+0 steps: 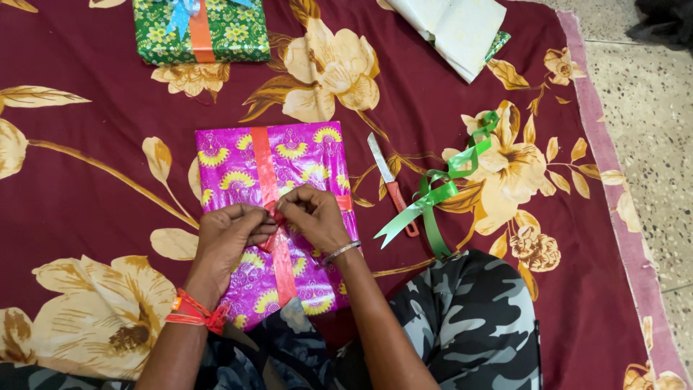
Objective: The person wraps a rectangular gift box with purple patterned paper and ties a red ribbon around it. They form a bow on top of the package and then pick up a green ribbon, preparing to add it to the gift.
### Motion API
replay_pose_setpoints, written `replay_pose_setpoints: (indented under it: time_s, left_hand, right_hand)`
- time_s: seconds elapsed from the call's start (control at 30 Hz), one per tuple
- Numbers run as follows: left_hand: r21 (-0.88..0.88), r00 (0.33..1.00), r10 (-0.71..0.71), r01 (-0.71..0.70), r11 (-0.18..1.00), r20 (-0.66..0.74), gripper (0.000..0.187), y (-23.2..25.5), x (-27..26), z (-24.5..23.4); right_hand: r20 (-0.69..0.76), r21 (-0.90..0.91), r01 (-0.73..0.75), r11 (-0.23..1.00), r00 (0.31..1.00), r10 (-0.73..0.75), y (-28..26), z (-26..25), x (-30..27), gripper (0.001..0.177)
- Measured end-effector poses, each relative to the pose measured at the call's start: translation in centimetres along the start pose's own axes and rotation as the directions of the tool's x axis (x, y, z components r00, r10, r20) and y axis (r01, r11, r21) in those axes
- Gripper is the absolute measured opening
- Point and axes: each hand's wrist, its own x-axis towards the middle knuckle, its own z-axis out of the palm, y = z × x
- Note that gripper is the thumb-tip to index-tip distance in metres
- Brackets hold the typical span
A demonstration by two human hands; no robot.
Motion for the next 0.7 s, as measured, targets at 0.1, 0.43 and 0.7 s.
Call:
replay_pose_setpoints:
  time_s: [0.1,0.43,0.7]
  left_hand:
    - [0.048,1.000,-0.018,0.019,0.999,-0.014,0.019,0.0,-0.1,-0.1]
    - [-0.036,0.998,-0.052,0.053,0.998,0.024,0.021,0.2,0.1,-0.5]
    - [-0.024,0.999,-0.019,0.019,1.000,-0.037,0.014,-0.8,0.1,-0.7]
  right_hand:
    - [-0.011,-0.067,0.032,0.997,0.999,-0.033,0.3,0.0,0.0,0.009]
    - [0.123,-0.172,0.057,0.983,0.992,-0.036,-1.1,-0.7,-0.5,0.013]
    - [0.176,-0.163,0.110,0.980,0.981,-0.080,-1.4,-0.6,-1.0,0.019]
